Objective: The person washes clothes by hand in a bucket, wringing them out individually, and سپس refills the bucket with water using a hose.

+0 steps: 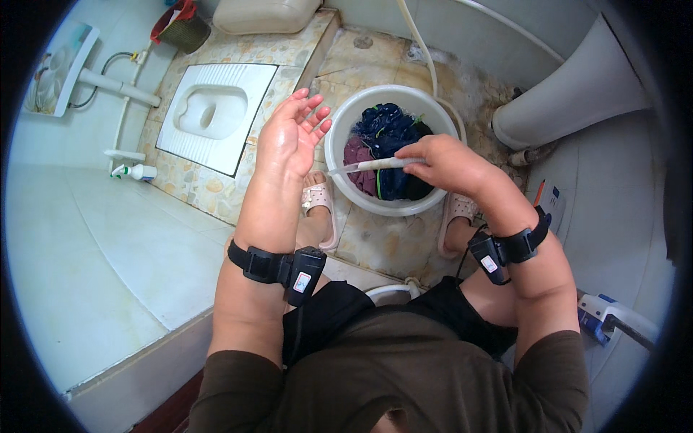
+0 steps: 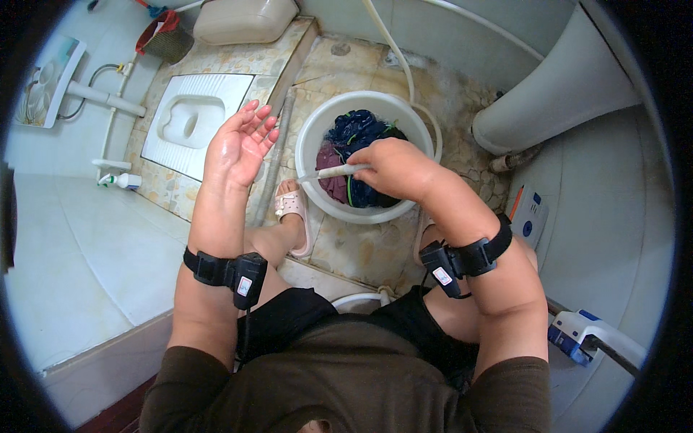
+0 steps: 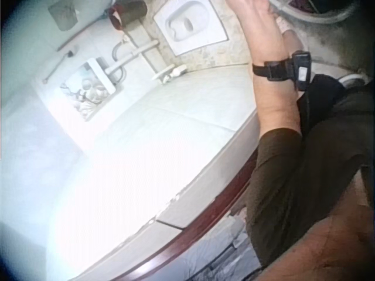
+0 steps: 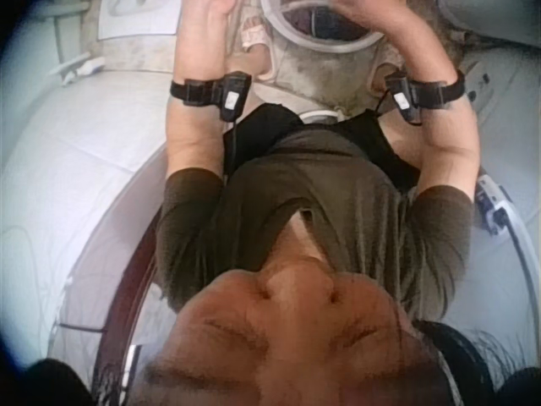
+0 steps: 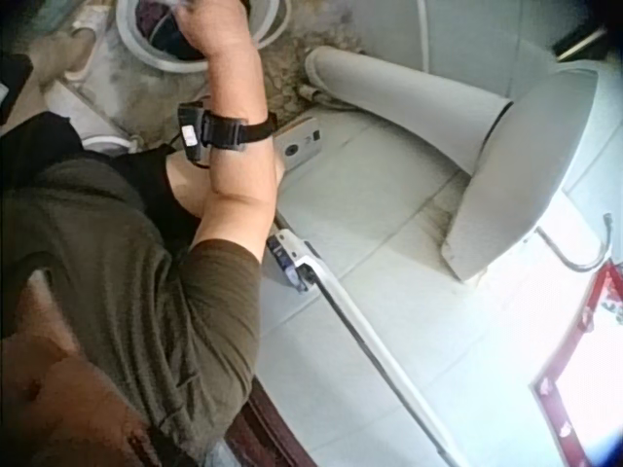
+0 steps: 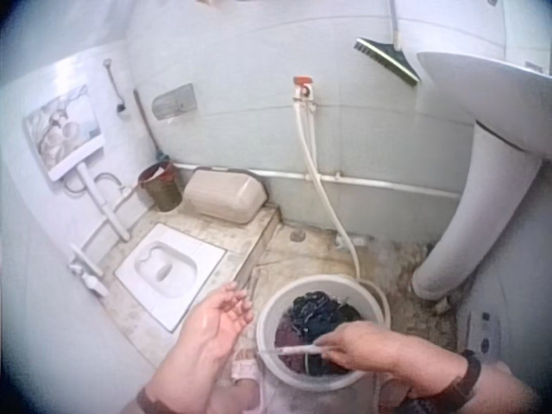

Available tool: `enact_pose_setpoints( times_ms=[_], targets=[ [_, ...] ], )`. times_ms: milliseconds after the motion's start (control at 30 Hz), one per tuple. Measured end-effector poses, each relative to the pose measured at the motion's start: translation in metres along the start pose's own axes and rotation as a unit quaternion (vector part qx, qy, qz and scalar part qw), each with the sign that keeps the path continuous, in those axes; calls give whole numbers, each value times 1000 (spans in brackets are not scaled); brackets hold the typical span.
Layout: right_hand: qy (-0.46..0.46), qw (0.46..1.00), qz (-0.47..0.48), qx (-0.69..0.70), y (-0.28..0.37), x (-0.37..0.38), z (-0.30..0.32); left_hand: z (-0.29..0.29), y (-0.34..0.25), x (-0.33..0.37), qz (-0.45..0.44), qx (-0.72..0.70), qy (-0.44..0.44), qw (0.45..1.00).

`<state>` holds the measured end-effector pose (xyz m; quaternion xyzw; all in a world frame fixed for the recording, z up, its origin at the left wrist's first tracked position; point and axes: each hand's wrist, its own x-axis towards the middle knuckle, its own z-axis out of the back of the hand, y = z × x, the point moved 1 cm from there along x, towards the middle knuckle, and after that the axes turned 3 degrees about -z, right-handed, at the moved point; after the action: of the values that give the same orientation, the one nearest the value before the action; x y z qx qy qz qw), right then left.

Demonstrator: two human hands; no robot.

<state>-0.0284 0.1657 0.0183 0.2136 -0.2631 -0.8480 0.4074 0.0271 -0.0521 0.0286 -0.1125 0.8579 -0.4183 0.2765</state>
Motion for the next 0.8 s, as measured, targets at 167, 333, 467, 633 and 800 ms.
enact_pose_setpoints(
  times_ms=[167,333,467,633,800],
  targets=[
    [90,996,6,-7,6,3,-12,-1,0,0,0,5,-4,1000],
    [151,988,-10,40,9,-2,-15,-3,1,1,2,6,1,1000],
    [200,978,-59,9,6,-9,-14,-1,3,2,6,1,10,1000],
    [205,960,-144,-123,-10,-26,4,3,2,3,3,-1,8,1000],
    [232,899,-247,-277,-71,-47,-6,-1,-5,1,1,-11,18,1000]
  ],
)
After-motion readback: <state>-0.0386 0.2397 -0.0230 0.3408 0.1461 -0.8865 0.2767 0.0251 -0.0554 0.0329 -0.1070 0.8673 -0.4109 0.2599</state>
